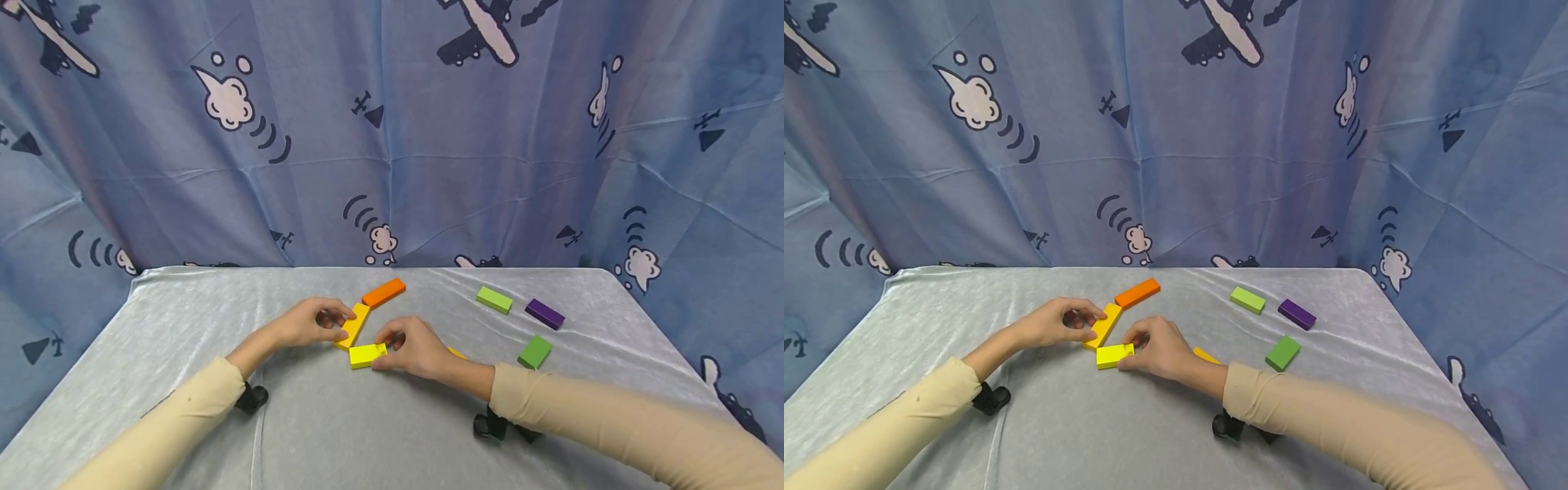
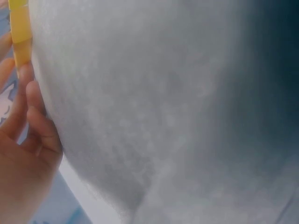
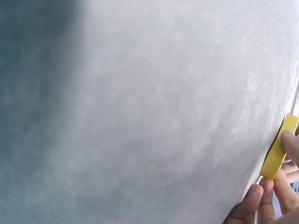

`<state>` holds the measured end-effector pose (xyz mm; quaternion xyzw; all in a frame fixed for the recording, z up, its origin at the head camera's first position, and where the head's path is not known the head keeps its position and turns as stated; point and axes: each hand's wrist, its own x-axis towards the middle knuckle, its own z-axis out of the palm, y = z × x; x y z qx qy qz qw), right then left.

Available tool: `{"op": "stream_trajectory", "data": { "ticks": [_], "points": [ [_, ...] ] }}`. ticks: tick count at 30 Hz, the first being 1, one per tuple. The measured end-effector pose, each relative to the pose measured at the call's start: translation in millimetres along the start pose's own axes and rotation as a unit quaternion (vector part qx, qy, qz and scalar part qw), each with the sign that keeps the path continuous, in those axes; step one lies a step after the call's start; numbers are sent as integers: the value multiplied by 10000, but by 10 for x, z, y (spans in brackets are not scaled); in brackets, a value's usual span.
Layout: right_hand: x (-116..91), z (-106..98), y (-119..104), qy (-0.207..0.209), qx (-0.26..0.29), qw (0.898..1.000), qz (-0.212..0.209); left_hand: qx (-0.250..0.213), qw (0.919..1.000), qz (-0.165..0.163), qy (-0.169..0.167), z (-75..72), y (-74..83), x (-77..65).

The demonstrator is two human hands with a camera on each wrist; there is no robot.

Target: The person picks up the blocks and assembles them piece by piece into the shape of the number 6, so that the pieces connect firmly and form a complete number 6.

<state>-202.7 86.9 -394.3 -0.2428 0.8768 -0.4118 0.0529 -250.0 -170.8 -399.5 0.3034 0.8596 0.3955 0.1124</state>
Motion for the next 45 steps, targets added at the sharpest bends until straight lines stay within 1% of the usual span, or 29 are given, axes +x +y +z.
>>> {"op": "stream_trajectory", "data": {
  "ticks": [9,12,15,19,24,31,38,45],
  "points": [
    [7,-13,9,-145,4,9999,92,29,10000,27,13,1,5,3],
    [3,-40,14,-223,95,9997,65,34,10000,40,9,0,11,4],
    [0,-76,32,-297,217,9993,31,54,10000,-23,12,0,22,3],
    [-5,-142,61,-323,335,9988,172,60,9999,-83,8,-3,24,3],
    [-20,-234,82,-312,292,9986,320,36,9999,-114,-23,-5,21,3],
    [-70,-329,127,-298,358,9985,281,-47,9999,-115,-57,-4,16,6],
    [-121,-417,144,-349,427,9979,337,-57,9999,-66,-70,-6,5,3],
    [-171,-533,205,-351,510,9980,151,-41,10000,-54,-72,-8,6,9]
  ]
}}
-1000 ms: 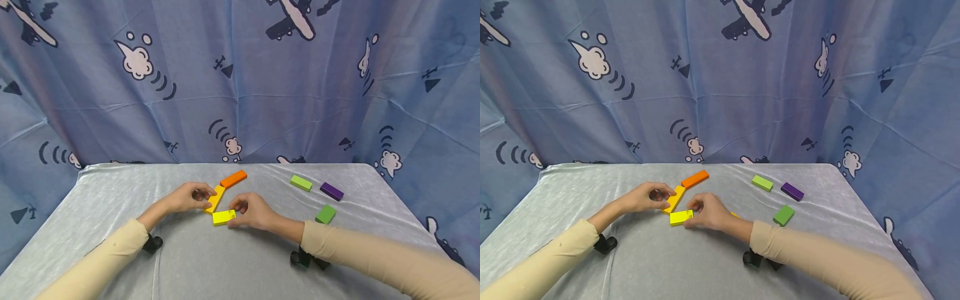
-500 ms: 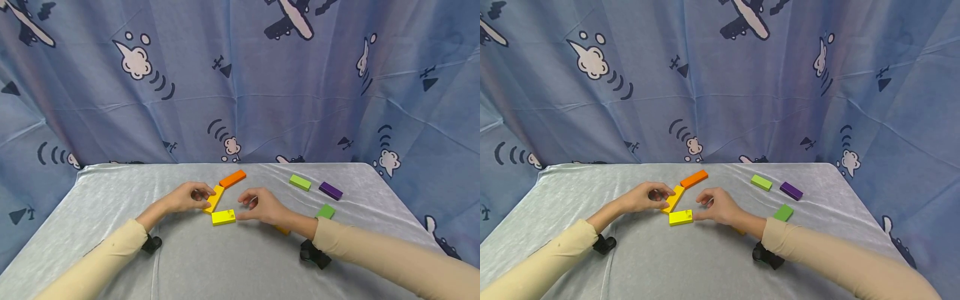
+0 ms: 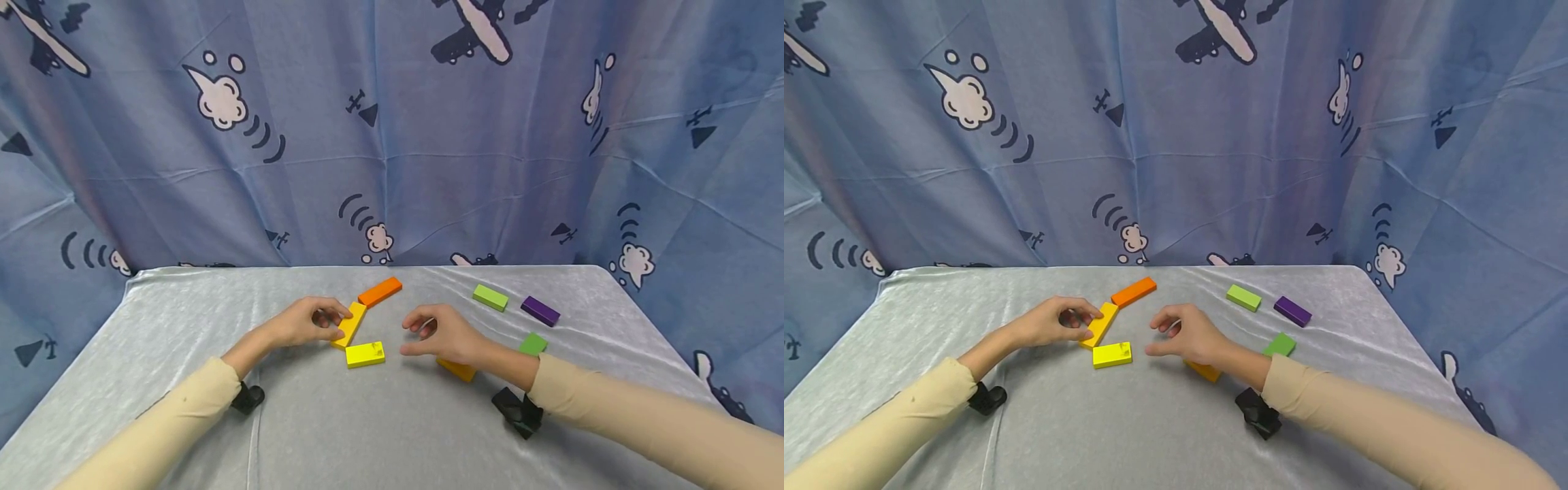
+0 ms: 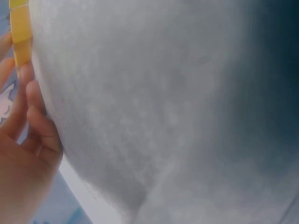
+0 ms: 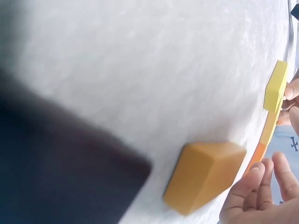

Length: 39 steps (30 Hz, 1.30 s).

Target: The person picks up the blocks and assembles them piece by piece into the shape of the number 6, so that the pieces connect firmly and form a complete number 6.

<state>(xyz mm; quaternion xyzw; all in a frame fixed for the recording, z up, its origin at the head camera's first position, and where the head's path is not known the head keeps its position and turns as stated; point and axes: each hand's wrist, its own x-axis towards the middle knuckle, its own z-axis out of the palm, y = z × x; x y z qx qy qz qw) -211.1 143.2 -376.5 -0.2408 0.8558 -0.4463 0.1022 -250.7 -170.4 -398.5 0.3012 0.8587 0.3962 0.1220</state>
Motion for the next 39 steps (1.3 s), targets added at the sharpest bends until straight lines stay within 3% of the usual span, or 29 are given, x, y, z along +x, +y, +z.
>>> {"op": "stream_trajectory", "data": {
  "ticks": [19,39],
  "points": [
    [-202,-255,127,134,-72,9997,180,-14,10000,61,-16,-6,-4,-1],
    [-496,-372,307,280,106,9995,141,9,10000,-29,-1,-1,7,2]
  ]
}}
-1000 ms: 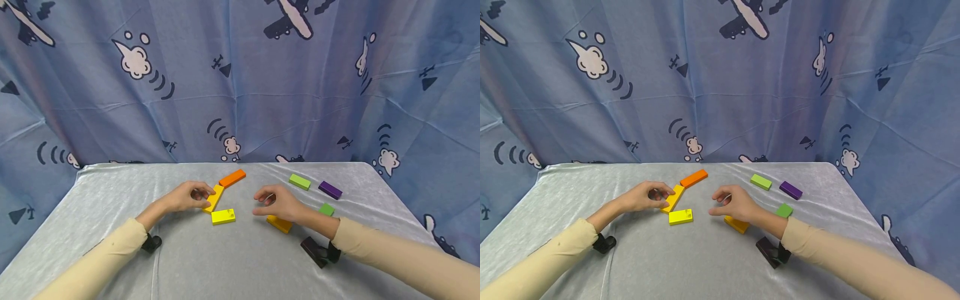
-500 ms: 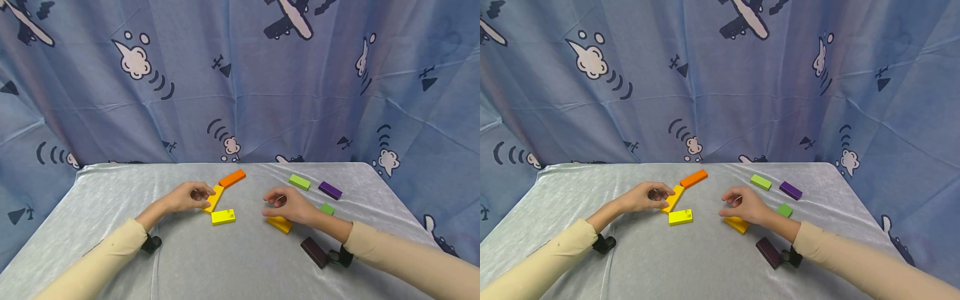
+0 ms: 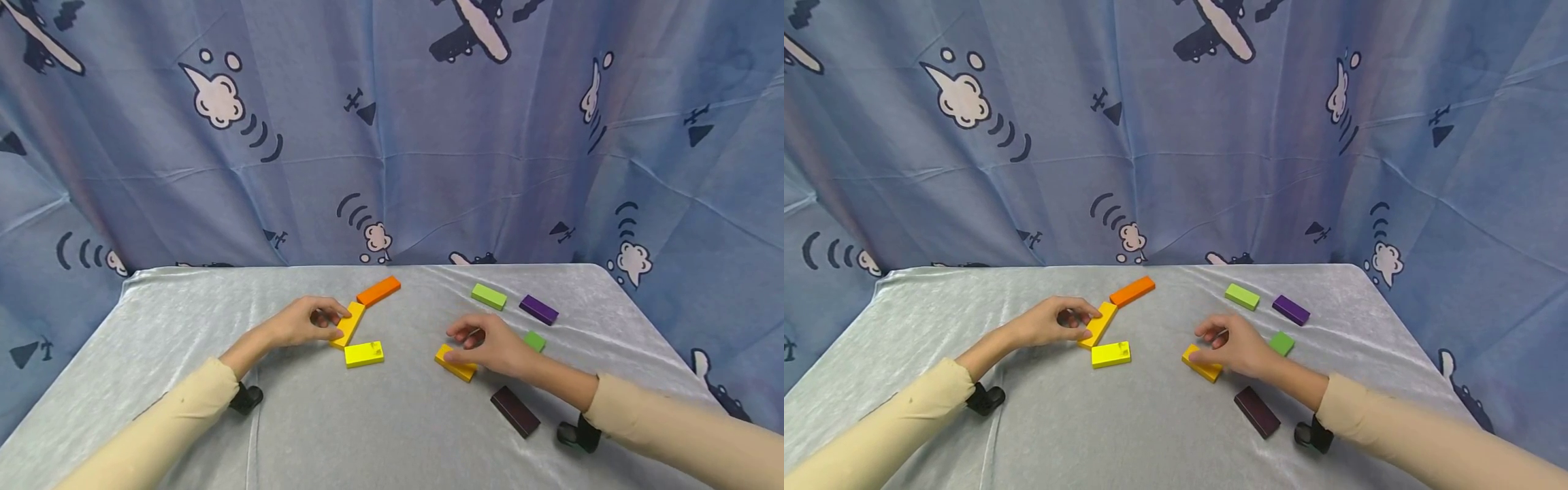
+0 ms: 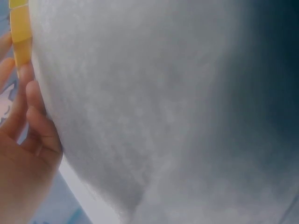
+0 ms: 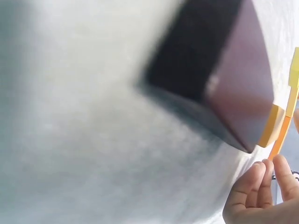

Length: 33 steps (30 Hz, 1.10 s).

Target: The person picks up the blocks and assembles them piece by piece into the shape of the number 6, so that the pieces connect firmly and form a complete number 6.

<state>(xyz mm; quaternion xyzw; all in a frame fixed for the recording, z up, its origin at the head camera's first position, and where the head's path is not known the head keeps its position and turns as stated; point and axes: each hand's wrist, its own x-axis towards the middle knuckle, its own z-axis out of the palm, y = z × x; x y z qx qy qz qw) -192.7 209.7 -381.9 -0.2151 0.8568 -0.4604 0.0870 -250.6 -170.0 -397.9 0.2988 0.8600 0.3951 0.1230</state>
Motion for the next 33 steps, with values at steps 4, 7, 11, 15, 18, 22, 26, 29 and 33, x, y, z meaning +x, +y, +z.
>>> {"op": "stream_trajectory", "data": {
  "ticks": [4,7,11,15,18,22,26,29,33],
  "points": [
    [-76,-9,26,60,3,10000,22,-16,10000,59,7,-1,-1,0],
    [-131,-6,39,137,5,9999,26,-50,10000,79,0,1,0,-3],
    [-193,-3,55,197,-17,9998,-60,-49,10000,75,0,1,9,-11],
    [-247,-11,78,207,-143,9997,-49,3,10000,76,14,6,9,-11],
    [-271,-18,93,192,-261,9995,-29,33,10000,56,22,12,7,-8],
    [-276,-24,91,147,-376,9991,-163,59,10000,30,22,16,9,-10],
    [-274,-27,79,78,-384,9990,-234,44,10000,24,29,13,17,-12],
    [-271,-25,78,43,-358,9992,-196,8,10000,35,43,12,17,-16],
    [-261,-20,87,37,-393,9991,-145,-36,9999,63,75,15,-3,-21]
  ]
}}
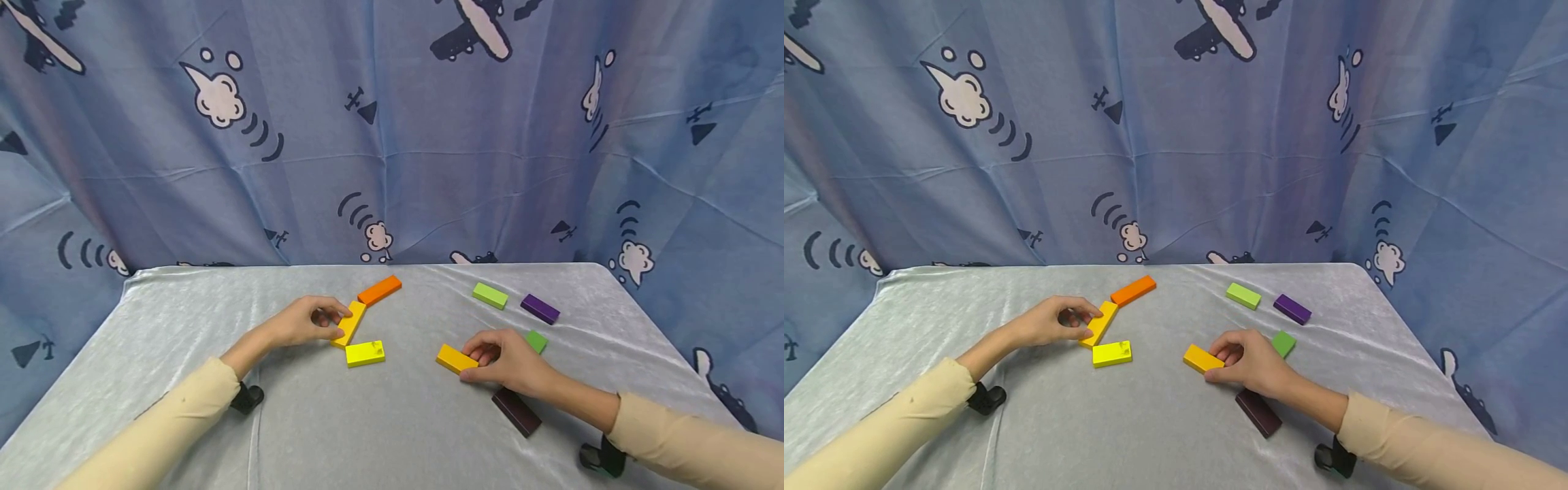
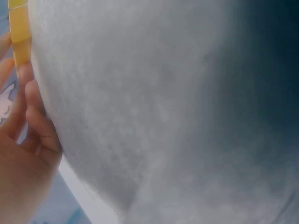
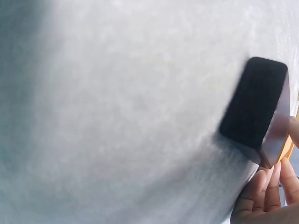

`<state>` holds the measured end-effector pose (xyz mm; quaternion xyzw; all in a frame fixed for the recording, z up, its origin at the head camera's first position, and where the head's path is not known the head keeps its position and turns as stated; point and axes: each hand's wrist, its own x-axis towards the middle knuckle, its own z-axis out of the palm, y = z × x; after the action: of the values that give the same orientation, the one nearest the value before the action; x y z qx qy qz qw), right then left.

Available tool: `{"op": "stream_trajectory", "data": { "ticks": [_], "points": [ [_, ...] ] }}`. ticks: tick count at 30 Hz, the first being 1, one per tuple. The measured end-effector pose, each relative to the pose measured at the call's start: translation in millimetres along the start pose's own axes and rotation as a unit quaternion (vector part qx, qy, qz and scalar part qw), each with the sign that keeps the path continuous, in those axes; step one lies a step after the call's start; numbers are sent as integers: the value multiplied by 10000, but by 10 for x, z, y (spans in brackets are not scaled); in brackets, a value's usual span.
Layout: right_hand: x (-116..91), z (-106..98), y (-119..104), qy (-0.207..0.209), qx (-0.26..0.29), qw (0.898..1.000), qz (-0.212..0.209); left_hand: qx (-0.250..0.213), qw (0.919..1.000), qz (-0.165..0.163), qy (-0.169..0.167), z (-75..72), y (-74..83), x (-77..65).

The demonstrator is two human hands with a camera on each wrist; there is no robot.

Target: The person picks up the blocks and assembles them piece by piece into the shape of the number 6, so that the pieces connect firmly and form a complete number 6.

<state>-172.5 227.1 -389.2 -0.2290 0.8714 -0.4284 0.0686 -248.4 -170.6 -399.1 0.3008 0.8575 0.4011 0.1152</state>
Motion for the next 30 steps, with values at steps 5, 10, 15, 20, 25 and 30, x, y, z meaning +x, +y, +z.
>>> {"op": "stream_trajectory", "data": {
  "ticks": [5,10,15,20,25,30],
  "points": [
    [9,4,2,8,13,10000,33,-50,10000,72,10,-2,-25,-1],
    [19,6,0,31,93,9999,50,-20,10000,37,8,-5,-23,-1],
    [39,16,-3,73,0,10000,59,18,10000,12,-9,-4,-24,5],
    [75,47,-45,106,-27,9999,-8,25,10000,78,8,-9,-34,-2],
    [115,72,-90,107,36,9999,9,54,10000,51,31,-4,-38,-10],
    [174,86,-124,58,47,10000,-30,103,9999,8,23,-2,-23,-1]
  ]
}}
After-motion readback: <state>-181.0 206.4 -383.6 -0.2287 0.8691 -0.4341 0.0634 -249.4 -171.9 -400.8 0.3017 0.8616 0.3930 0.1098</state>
